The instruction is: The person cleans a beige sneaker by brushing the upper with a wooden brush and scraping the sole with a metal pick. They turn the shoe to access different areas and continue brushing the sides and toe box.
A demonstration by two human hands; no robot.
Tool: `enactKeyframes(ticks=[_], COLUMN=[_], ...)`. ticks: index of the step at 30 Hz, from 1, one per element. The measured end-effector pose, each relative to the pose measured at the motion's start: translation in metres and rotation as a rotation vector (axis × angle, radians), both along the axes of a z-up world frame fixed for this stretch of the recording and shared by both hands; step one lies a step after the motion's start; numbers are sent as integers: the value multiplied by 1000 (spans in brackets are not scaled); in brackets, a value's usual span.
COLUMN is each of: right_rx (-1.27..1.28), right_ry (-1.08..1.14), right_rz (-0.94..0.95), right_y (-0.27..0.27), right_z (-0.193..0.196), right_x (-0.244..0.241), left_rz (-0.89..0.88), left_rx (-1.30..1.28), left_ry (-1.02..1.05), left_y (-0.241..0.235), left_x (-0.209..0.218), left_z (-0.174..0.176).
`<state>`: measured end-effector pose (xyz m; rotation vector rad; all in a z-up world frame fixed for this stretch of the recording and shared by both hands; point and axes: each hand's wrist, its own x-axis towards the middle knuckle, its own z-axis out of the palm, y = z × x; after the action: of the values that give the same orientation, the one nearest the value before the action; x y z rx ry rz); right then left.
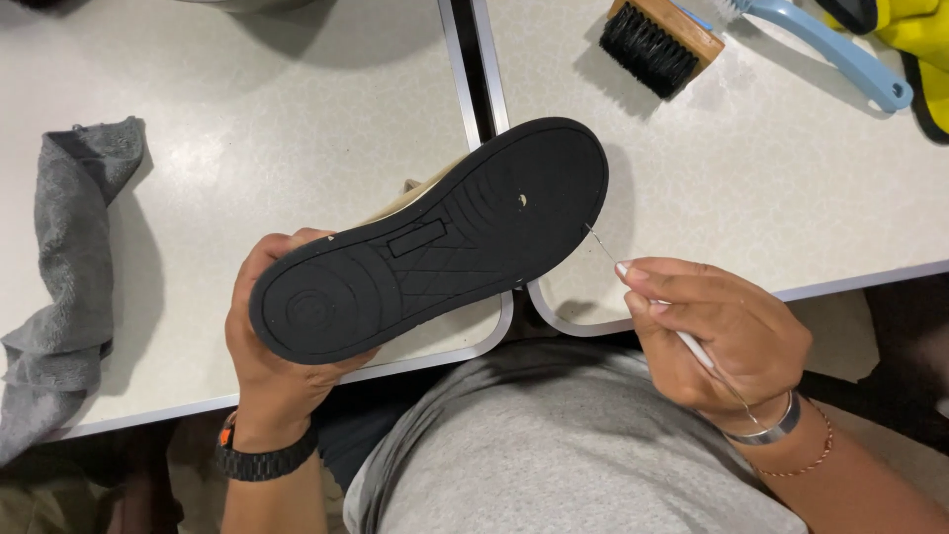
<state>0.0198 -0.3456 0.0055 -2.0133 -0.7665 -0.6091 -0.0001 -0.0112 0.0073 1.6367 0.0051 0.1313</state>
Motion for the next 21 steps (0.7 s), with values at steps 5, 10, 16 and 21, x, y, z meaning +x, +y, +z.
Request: enactKeyframes(ticks=[5, 10, 16, 21], right_rx=[-37, -22, -265, -324], right_ry=[-22, 1, -163, -228], right_rz=[-20, 8, -29, 44], right_y=[2, 9, -20, -17], right_z=[10, 14, -38, -44], right_x=[0, -8, -33, -32], left_rz=[32, 58, 73, 35], left_rx=[35, 23, 82, 72], left_ry=[-90, -80, -93, -137], left_y=[-14, -29, -32, -30], left_x=[-6, -10, -10, -6], left_z=[-8, -4, -3, 0])
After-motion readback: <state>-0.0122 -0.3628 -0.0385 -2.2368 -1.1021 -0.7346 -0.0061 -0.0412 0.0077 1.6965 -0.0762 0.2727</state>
